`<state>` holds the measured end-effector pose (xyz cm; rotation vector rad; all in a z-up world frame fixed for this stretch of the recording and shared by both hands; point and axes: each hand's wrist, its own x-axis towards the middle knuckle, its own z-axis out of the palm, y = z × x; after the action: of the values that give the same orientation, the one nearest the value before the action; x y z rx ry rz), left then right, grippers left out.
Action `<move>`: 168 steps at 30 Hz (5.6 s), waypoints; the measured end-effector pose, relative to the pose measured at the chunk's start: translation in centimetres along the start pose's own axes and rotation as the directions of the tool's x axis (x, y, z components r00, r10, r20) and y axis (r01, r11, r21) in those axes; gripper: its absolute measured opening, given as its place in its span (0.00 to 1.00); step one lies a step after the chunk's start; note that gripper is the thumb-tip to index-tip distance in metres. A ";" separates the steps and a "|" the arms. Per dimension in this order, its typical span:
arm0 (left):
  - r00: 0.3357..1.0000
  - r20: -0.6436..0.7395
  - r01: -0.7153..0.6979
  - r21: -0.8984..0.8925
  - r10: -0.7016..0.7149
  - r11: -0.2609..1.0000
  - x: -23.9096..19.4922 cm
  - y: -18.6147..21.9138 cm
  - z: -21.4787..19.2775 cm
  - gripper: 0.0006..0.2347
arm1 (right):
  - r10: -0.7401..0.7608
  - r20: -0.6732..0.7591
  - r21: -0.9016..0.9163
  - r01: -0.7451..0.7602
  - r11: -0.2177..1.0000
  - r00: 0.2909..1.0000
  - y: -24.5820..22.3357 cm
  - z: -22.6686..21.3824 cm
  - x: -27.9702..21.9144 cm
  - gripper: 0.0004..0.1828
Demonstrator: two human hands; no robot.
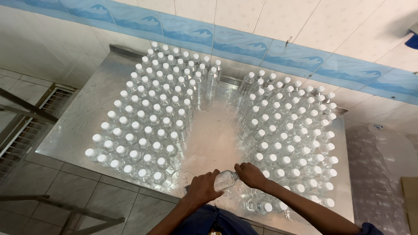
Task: The person repeatedly picks up empty plastic bottles from a metal table, fills them with water from a tap, and places them back on the table. The person handles the bottles one at a time, filling and arranging them in rows.
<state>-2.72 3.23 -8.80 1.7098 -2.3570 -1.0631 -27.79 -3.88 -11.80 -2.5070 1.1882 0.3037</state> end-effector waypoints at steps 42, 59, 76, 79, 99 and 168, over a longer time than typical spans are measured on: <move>0.918 -0.232 0.169 -0.507 -0.322 0.845 5.9 -5.9 -3.7 0.41 | 0.302 0.050 0.723 -0.244 0.646 0.952 -5.3 -14.1 7.5 0.17; 0.992 0.060 0.120 -0.709 -0.109 0.695 5.5 -12.1 -0.2 0.37 | 0.526 -0.361 0.685 -0.164 0.710 0.770 8.9 -14.9 35.8 0.19; 0.998 0.049 0.065 -0.736 -0.042 0.674 7.8 -13.3 -0.2 0.31 | 0.287 -0.472 0.744 0.201 0.637 0.834 15.9 -12.1 41.1 0.96; 0.996 0.077 0.092 -0.746 -0.051 0.660 7.0 -13.5 -0.5 0.30 | 0.169 -0.430 0.753 0.249 0.609 0.887 16.2 -12.8 41.8 0.98; 0.998 0.056 0.053 -0.727 -0.018 0.685 8.4 -12.8 0.1 0.23 | 0.161 -0.336 0.773 0.175 0.609 0.928 15.6 -10.9 41.4 0.97; 0.994 0.089 0.014 -0.641 0.056 0.768 2.4 -2.5 -0.9 0.23 | 0.131 0.165 0.679 -0.209 0.704 0.978 -3.2 -24.2 2.7 0.45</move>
<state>-1.18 0.36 -10.34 1.3747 -1.7144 -1.7280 -22.57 -13.50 10.16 -1.7045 1.2051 0.0107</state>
